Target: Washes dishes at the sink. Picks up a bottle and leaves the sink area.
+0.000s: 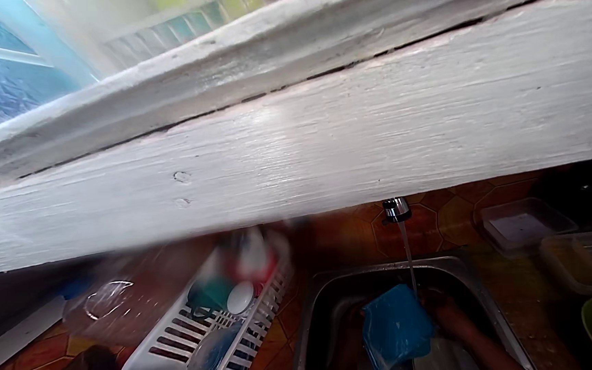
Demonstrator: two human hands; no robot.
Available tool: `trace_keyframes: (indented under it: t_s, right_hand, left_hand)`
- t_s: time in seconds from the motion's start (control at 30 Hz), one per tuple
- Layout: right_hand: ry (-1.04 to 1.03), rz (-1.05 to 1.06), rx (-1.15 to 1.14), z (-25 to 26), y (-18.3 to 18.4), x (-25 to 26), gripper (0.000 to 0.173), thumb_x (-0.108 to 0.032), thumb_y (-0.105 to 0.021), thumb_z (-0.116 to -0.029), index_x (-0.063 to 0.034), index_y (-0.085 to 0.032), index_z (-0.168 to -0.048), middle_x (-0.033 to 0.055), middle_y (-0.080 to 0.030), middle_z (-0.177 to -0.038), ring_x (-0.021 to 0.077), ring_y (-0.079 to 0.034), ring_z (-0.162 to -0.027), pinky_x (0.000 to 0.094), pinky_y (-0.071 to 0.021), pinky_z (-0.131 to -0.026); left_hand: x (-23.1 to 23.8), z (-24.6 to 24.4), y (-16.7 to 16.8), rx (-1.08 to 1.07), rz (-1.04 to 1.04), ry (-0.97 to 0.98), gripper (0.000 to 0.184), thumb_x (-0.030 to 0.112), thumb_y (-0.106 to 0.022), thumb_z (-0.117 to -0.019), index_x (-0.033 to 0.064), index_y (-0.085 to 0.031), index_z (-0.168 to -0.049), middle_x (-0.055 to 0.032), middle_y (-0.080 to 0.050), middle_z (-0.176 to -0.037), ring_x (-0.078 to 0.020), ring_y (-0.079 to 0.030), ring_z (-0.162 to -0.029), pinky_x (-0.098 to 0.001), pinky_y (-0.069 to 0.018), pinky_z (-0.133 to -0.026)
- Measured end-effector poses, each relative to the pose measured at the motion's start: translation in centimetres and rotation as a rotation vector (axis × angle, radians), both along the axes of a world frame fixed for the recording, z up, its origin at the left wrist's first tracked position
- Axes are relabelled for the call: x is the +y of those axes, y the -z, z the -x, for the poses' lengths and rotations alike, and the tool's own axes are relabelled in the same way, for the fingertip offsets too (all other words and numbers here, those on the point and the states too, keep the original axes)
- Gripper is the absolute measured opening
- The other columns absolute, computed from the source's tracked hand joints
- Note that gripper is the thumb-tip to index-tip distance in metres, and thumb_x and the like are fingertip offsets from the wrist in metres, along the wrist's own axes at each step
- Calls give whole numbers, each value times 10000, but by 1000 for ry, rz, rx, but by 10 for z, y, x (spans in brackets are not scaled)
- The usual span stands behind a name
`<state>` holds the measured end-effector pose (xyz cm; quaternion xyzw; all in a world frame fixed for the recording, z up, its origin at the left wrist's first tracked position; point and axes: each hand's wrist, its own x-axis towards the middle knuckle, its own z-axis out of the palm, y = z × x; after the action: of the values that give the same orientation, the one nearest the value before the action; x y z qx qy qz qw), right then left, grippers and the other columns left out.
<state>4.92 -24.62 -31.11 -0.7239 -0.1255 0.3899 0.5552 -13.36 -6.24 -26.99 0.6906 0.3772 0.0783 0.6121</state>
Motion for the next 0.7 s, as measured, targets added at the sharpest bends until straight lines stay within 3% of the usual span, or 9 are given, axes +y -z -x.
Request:
trace_keyframes:
  t_s: [0.17,0.3,0.43,0.53,0.7]
  right_hand:
    - [-15,37,-24,-1,-6,-3,209,-60,-611,-1009,0,-685,-1195,155,-688,-1034,211,-642,-857,387,-534,-769]
    - [82,-63,-20,-1,-20,-8,169,-37,-673,-964,12,-701,-1123,140,-695,-983,197,-658,-840,376,-562,-763]
    - [98,-127,-266,-5,-46,-12,132,-30,-668,-948,0,-718,-1067,103,-699,-900,152,-655,-790,343,-557,-755]
    - [54,-76,-428,-4,-72,-16,162,-71,-657,-951,-12,-714,-1091,85,-680,-850,154,-639,-750,359,-549,-730]
    - [63,-47,-592,3,-98,-17,196,-78,-657,-923,-12,-724,-1096,80,-685,-848,162,-635,-732,366,-551,-710]
  left_hand:
    - [-4,0,15,25,204,-137,314,121,-447,-1093,15,-563,-1364,-216,-647,-1203,-275,-657,-1026,-459,-546,-895]
    - [-5,-5,30,-23,306,-144,344,156,-439,-1100,34,-524,-1410,-216,-638,-1234,-281,-658,-1041,-467,-549,-893]
    - [-9,-15,26,-11,263,-123,390,208,-404,-1116,7,-466,-1445,-215,-592,-1284,-252,-650,-979,-418,-554,-849]
    - [-12,-21,24,16,258,-166,406,162,-404,-1114,-34,-424,-1469,-255,-514,-1406,-311,-630,-1101,-440,-534,-930]
    - [-22,-23,23,48,336,-177,372,125,-406,-1108,-69,-441,-1422,-238,-565,-1291,-253,-649,-981,-377,-549,-861]
